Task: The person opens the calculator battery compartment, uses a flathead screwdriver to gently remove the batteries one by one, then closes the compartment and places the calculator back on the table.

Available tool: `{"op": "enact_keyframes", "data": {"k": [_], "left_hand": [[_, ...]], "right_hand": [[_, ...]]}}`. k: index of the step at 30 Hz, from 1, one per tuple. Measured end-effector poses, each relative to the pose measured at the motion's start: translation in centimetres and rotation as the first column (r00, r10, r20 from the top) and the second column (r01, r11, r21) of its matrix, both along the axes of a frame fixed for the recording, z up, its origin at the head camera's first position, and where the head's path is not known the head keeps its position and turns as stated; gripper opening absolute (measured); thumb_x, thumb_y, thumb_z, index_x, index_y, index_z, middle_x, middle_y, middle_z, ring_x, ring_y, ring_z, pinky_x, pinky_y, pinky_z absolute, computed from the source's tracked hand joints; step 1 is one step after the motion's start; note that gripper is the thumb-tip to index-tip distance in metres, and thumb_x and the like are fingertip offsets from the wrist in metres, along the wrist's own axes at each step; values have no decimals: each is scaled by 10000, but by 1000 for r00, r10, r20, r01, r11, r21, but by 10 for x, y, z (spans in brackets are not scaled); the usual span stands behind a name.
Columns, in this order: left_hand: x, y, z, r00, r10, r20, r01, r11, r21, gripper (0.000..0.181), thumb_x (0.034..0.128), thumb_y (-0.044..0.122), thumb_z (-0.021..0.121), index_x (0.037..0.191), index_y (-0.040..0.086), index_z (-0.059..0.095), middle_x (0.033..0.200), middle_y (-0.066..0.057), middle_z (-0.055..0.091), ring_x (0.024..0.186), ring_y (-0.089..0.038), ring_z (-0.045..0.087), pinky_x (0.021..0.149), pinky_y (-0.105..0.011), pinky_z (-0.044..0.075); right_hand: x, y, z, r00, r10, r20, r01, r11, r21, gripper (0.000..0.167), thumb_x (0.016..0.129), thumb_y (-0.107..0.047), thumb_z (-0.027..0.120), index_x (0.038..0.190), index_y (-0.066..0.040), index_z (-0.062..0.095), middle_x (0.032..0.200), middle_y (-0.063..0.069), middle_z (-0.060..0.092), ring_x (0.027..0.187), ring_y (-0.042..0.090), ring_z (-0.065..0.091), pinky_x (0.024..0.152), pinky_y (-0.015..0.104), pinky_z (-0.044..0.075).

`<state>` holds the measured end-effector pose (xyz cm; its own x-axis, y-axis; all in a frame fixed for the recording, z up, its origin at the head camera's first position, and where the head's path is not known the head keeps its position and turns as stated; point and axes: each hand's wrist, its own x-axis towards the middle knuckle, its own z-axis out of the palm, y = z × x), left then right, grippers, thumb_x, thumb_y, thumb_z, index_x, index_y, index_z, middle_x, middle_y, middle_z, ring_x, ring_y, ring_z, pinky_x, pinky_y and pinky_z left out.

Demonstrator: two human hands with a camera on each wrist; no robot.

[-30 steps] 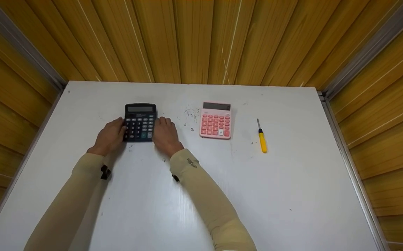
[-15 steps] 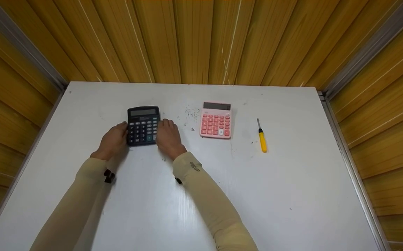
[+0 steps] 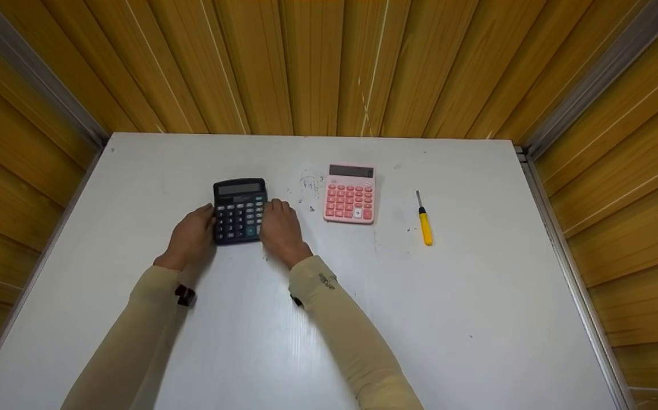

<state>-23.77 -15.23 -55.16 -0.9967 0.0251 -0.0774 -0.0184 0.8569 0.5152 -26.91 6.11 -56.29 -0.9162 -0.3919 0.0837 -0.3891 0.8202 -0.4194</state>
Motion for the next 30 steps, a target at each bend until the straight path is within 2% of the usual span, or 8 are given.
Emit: {"op": "enact_keyframes", "data": {"k": [6, 13, 16, 23, 30], "left_hand": [[4, 5, -2, 1000, 3, -9, -3, 1000, 0, 450, 1164, 166, 381, 1545, -49, 483, 1628, -220, 428, 1510, -381, 399, 1237, -478, 298], [11, 14, -8, 999, 2, -52, -1, 1000, 11, 436, 1157, 163, 411, 1519, -58, 512, 1597, -221, 470, 1501, -372, 418, 1241, -491, 284], [14, 19, -9, 997, -17, -73, 16, 1000, -4, 421, 1150, 145, 432, 1498, -69, 531, 1573, -232, 497, 1486, -375, 442, 1235, -503, 294], [19, 30, -6, 996, -48, -75, 45, 998, -40, 410, 1148, 145, 441, 1493, -44, 556, 1575, -215, 503, 1493, -366, 435, 1230, -525, 297], [28, 38, -6, 996, -48, -78, 47, 999, -14, 409, 1143, 146, 457, 1483, -51, 566, 1574, -209, 507, 1492, -373, 435, 1226, -547, 297]], "right_hand": [[3, 4, 5, 1000, 7, 7, -7, 999, 48, 414, 1114, -159, 467, 1449, 74, 537, 1407, 230, 571, 1326, 370, 525, 1131, 496, 430], [12, 11, 3, 1000, -20, 10, 20, 1000, 12, 400, 1112, -152, 485, 1409, 109, 548, 1382, 249, 572, 1281, 379, 546, 1111, 503, 441], [16, 14, 2, 999, -31, 14, 31, 999, 31, 390, 1098, -120, 483, 1405, 113, 545, 1376, 256, 571, 1279, 391, 547, 1095, 513, 452], [25, 24, 6, 996, -70, 50, 68, 997, 41, 414, 1085, -113, 492, 1424, 123, 518, 1401, 266, 551, 1304, 397, 533, 1108, 516, 445], [36, 36, 6, 996, -75, 54, 71, 995, 64, 395, 1102, -121, 481, 1423, 106, 520, 1413, 253, 548, 1318, 387, 531, 1117, 511, 441]]}}
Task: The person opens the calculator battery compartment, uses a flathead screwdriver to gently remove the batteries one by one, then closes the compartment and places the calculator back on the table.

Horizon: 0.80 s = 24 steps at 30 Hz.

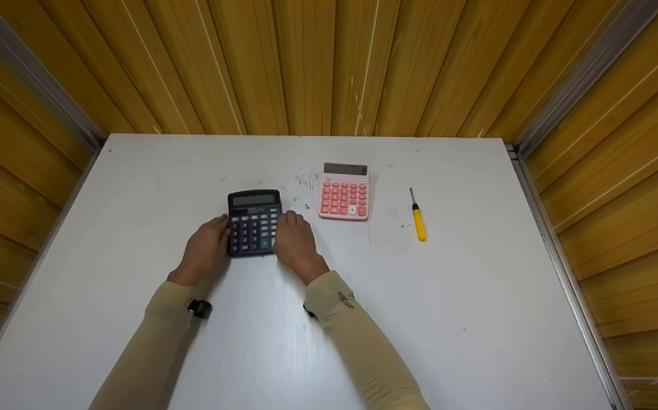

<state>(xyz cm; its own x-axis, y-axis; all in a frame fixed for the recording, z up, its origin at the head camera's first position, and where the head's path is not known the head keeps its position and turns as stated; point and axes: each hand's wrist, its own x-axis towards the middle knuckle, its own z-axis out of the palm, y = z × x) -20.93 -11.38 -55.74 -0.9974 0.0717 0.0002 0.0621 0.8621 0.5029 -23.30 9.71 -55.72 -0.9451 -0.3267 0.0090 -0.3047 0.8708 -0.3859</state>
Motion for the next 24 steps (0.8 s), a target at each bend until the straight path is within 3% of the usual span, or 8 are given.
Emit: {"op": "enact_keyframes", "data": {"k": [11, 19, 24], "left_hand": [[-7, 4, 0, 1000, 9, 29, -11, 998, 61, 400, 1139, 143, 456, 1457, -57, 593, 1576, -224, 500, 1504, -393, 411, 1233, -582, 256], [-9, 2, 5, 1000, 19, 8, -19, 999, 36, 372, 1131, 112, 481, 1402, -102, 618, 1503, -274, 550, 1423, -431, 503, 1189, -582, 351], [-8, 7, 5, 999, 25, 22, -26, 999, 41, 377, 1129, 110, 480, 1406, -108, 612, 1513, -276, 541, 1433, -436, 490, 1184, -637, 321]], "right_hand": [[0, 11, -2, 1000, -13, 0, 13, 1000, 1, 382, 1129, -129, 482, 1445, 84, 510, 1452, 230, 549, 1344, 368, 539, 1125, 505, 439], [1, 7, 3, 1000, -2, -18, 1, 1000, -20, 376, 1101, -98, 527, 1418, 105, 520, 1384, 239, 581, 1273, 375, 579, 1070, 508, 476], [1, 12, 2, 1000, -6, 15, 6, 1000, -28, 417, 1112, -115, 515, 1461, 111, 490, 1412, 242, 573, 1299, 377, 567, 1092, 507, 461]]}}
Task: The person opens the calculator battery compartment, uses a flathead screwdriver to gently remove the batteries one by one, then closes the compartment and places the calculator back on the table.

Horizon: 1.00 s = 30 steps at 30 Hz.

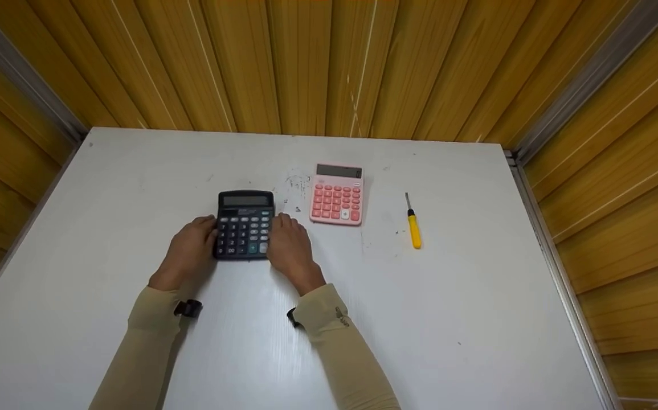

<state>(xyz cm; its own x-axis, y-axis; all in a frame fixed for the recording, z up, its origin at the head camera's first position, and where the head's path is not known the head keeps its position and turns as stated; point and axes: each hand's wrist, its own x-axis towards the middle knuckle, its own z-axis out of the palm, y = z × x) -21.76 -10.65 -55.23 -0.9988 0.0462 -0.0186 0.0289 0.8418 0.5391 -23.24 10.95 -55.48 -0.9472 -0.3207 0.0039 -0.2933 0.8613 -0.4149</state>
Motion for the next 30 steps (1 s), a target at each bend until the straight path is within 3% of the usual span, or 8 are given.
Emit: {"op": "enact_keyframes", "data": {"k": [6, 22, 26, 30], "left_hand": [[0, 2, 1, 1000, 5, -20, -5, 999, 41, 387, 1132, 136, 484, 1414, -95, 614, 1523, -267, 536, 1446, -428, 477, 1193, -649, 292], [10, -4, -12, 1000, -4, 21, 3, 996, 90, 396, 1131, 161, 500, 1444, -56, 606, 1587, -242, 478, 1522, -408, 376, 1228, -636, 209], [13, -8, -9, 998, -5, 56, 1, 997, 80, 397, 1130, 161, 503, 1450, -51, 603, 1598, -236, 465, 1531, -400, 362, 1233, -636, 192], [7, -7, -3, 998, -16, 66, 7, 992, 126, 386, 1129, 153, 499, 1435, -50, 617, 1609, -240, 449, 1540, -402, 343, 1240, -633, 175]], "right_hand": [[0, 4, 1, 1000, -14, -3, 14, 1000, -12, 448, 1117, -133, 519, 1493, 105, 478, 1466, 243, 557, 1345, 382, 544, 1121, 512, 438], [5, 9, -9, 996, -12, 86, 22, 993, -118, 463, 1124, -150, 466, 1547, 37, 463, 1585, 193, 473, 1449, 341, 444, 1202, 481, 346], [13, 8, -11, 994, 1, 112, 16, 989, -146, 476, 1129, -164, 460, 1563, 32, 447, 1601, 194, 457, 1464, 345, 432, 1214, 484, 330], [14, 10, -9, 995, -16, 100, 33, 985, -169, 488, 1132, -159, 452, 1582, 28, 425, 1619, 194, 435, 1485, 339, 410, 1227, 477, 309]]}}
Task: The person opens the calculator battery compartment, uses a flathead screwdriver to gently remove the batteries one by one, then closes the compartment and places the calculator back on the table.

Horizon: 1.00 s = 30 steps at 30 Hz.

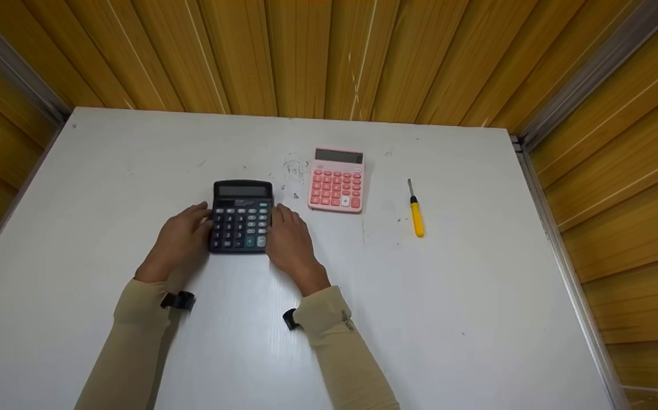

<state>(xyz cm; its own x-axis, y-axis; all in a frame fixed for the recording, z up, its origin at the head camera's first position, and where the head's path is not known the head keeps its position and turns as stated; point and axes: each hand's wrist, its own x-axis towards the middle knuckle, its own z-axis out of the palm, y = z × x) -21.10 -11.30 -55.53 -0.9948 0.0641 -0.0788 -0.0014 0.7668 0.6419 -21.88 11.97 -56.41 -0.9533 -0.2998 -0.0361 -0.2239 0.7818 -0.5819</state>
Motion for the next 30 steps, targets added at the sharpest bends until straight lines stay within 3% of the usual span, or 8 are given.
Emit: {"op": "enact_keyframes", "data": {"k": [3, 7, 13, 21, 25, 30], "left_hand": [[-9, 1, 6, 1000, -12, 10, 11, 1000, 27, 377, 1129, 145, 499, 1428, -46, 625, 1618, -235, 438, 1548, -393, 331, 1250, -611, 172], [-15, 4, 6, 1000, -15, 13, 15, 1000, 20, 369, 1128, 145, 503, 1420, -39, 635, 1616, -229, 442, 1546, -386, 338, 1250, -607, 175], [-8, -3, 0, 1000, 1, 15, -2, 1000, 31, 359, 1111, 164, 535, 1386, -22, 671, 1614, -238, 439, 1547, -402, 327, 1246, -645, 126], [-1, -8, -6, 1000, -18, -17, 17, 1000, -25, 394, 1115, 192, 501, 1423, -3, 649, 1619, -230, 437, 1550, -408, 319, 1232, -688, 86], [1, -6, -4, 1000, -21, 0, 21, 998, -55, 425, 1126, 206, 463, 1477, 16, 610, 1643, -203, 415, 1565, -388, 293, 1237, -678, 85], [2, -3, -1, 997, -72, 27, 74, 994, -84, 459, 1144, 220, 413, 1535, 17, 541, 1685, -213, 328, 1587, -405, 214, 1235, -682, 61]], "right_hand": [[-5, 3, 3, 1000, -11, -11, 11, 1000, -6, 487, 1131, -155, 451, 1582, 27, 427, 1621, 194, 433, 1491, 334, 403, 1232, 468, 301], [-11, 9, 3, 1000, -8, 19, 8, 1000, -24, 499, 1127, -162, 461, 1585, 31, 423, 1627, 191, 428, 1504, 332, 388, 1242, 456, 283], [-11, 11, -1, 997, -3, 79, 8, 998, -65, 522, 1108, -191, 500, 1589, 1, 437, 1625, 143, 446, 1512, 287, 384, 1251, 423, 266], [-6, 10, -1, 1000, -1, 26, 3, 997, -81, 508, 1078, -172, 553, 1545, 16, 493, 1572, 159, 505, 1412, 297, 446, 1215, 448, 313], [-5, 10, 1, 1000, 20, 19, -19, 999, -48, 526, 1089, -181, 526, 1567, 28, 460, 1600, 176, 472, 1440, 313, 423, 1228, 466, 293], [-5, 10, 6, 1000, 31, 5, -31, 999, 39, 528, 1105, -186, 477, 1579, 42, 434, 1607, 189, 460, 1456, 327, 414, 1228, 473, 300]]}}
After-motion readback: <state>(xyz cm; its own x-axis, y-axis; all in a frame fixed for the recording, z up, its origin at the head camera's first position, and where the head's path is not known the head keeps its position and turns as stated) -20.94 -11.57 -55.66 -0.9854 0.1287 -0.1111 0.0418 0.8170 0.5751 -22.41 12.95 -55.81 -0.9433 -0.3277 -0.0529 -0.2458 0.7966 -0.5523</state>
